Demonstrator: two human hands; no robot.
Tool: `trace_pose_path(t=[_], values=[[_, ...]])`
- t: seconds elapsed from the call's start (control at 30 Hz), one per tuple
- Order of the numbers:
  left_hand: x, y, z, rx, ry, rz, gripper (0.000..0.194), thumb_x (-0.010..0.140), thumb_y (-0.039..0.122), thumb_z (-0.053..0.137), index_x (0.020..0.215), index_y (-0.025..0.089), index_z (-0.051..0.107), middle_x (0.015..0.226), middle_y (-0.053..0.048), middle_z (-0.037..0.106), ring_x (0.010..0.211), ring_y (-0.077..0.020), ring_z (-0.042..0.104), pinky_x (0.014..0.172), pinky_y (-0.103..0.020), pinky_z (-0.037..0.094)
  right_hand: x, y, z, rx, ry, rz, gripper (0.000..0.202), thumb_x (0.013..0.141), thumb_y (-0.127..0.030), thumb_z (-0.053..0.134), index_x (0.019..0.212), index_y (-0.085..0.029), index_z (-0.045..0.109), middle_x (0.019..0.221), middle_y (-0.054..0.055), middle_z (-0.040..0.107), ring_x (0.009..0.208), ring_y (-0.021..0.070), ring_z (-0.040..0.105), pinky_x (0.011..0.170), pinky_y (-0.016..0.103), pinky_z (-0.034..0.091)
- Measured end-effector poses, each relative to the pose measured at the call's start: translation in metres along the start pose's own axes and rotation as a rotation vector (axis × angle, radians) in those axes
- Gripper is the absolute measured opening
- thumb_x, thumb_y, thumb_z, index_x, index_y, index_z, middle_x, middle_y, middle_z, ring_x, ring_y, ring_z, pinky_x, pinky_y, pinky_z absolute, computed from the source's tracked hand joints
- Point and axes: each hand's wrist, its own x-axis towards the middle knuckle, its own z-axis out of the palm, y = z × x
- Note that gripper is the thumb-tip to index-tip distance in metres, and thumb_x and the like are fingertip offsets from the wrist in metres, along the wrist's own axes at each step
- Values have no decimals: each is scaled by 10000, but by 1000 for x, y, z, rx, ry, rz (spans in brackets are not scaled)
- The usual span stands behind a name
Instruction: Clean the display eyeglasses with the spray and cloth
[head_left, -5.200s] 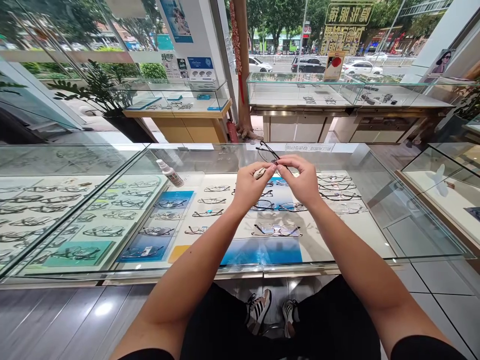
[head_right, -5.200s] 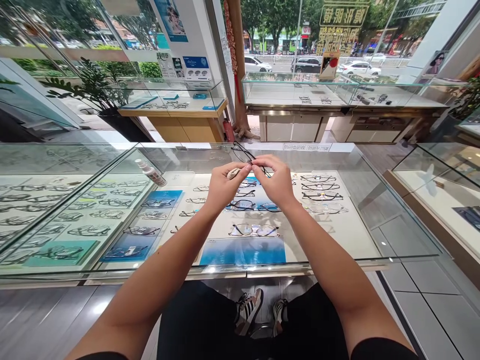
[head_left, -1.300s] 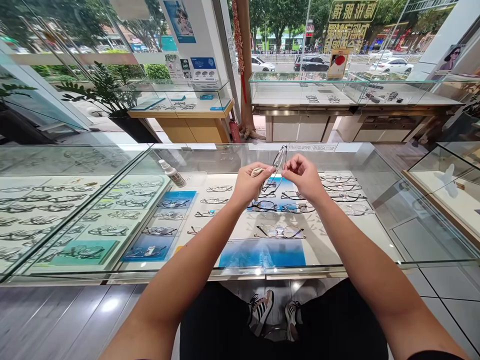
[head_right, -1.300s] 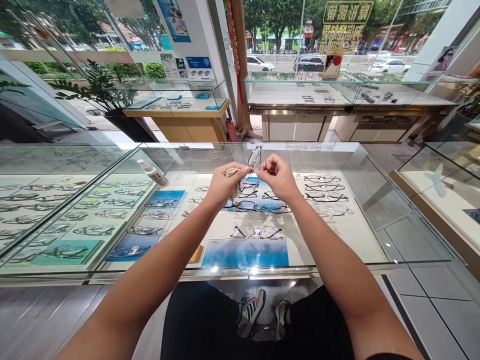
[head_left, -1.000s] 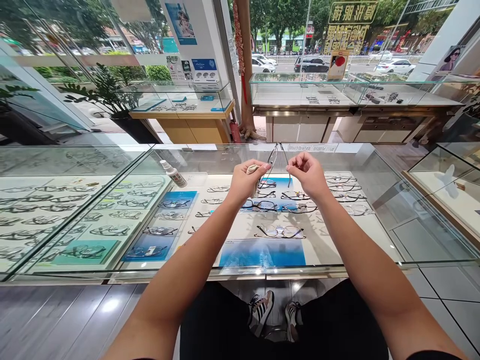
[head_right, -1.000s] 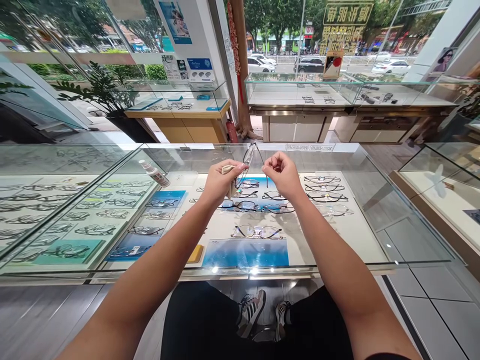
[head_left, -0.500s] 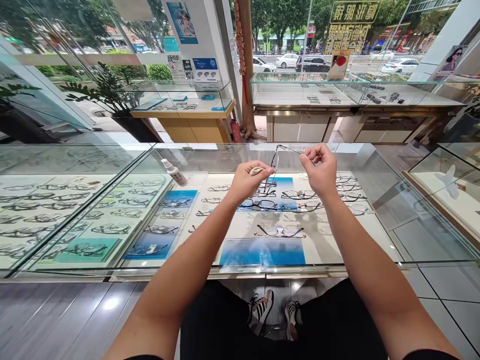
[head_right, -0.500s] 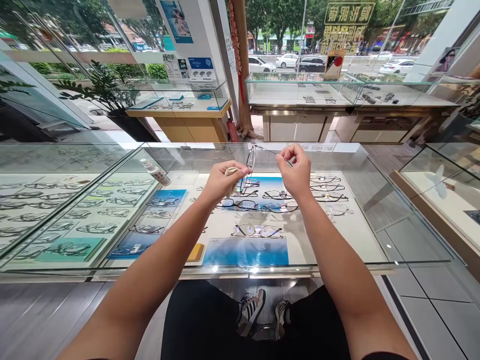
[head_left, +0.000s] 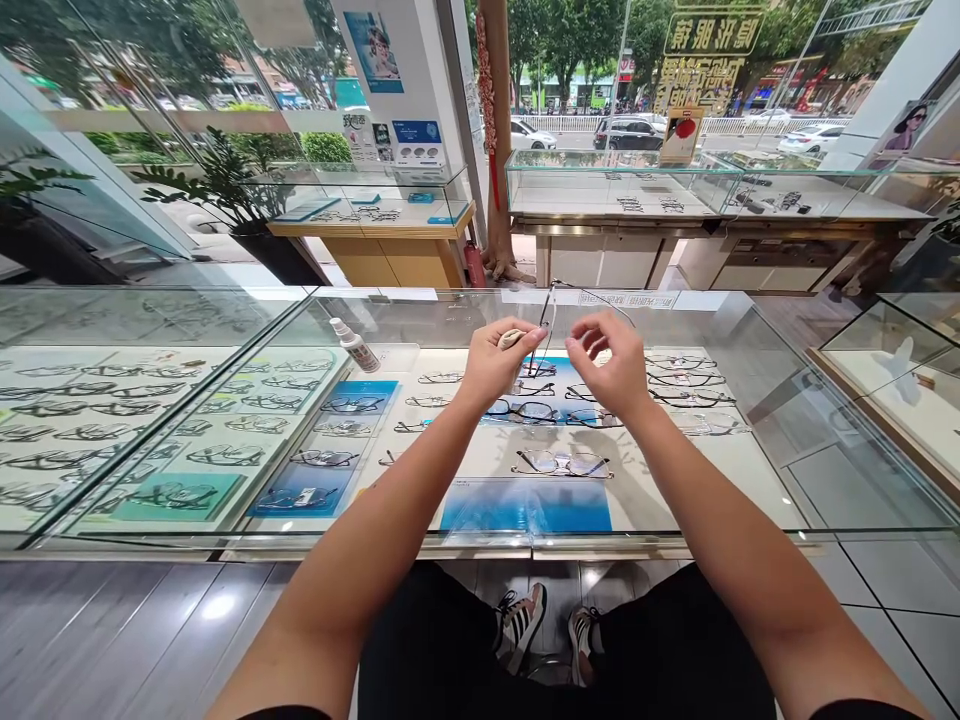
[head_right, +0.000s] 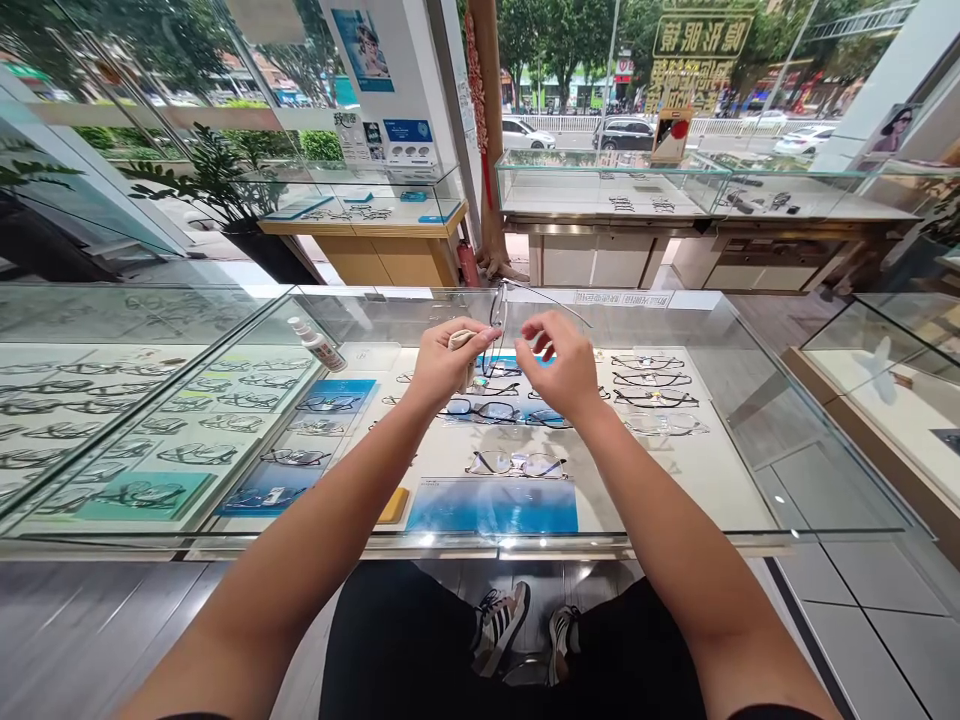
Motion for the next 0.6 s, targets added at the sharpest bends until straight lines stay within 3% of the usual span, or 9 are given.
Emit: trace_pose_path(t=[0.1, 0.23, 0.43, 0.6], values=[[0, -3, 1, 2, -11, -6, 485, 711, 662, 998, 774, 208, 840, 636, -5, 608, 613, -137, 457, 576, -293, 349, -1, 4, 3, -87, -32, -48, 174, 981, -337, 710, 1143, -277, 689, 1127, 62, 768, 929, 243, 714, 793, 426, 600], [1, -10, 0, 16, -38, -5, 485, 732, 665, 987, 798, 205, 850, 683, -20, 646, 642, -145, 485, 600, -299, 360, 1, 10, 1, -184, -24, -95, 267, 983, -384, 755, 1212, -277, 668, 1195, 90, 768, 1074, 307, 704, 955, 511, 585], [0, -17, -2, 44, -123, 20, 460, 815, 654, 935, 832, 204, 844, 688, -15, 635, 649, -148, 485, 604, -298, 346, 0, 15, 1, -224, 12, -55, 359, 982, -437, 776, 1272, -283, 631, 1234, 96, 745, 1113, 319, 676, 984, 518, 563], [-2, -15, 0, 46, -130, 12, 467, 810, 663, 931, 835, 203, 849, 735, -29, 675, 671, -153, 500, 615, -296, 353, 0, 16, 2, -219, -7, -41, 413, 969, -387, 763, 1339, -280, 613, 1297, 112, 734, 1147, 326, 673, 1004, 529, 563]])
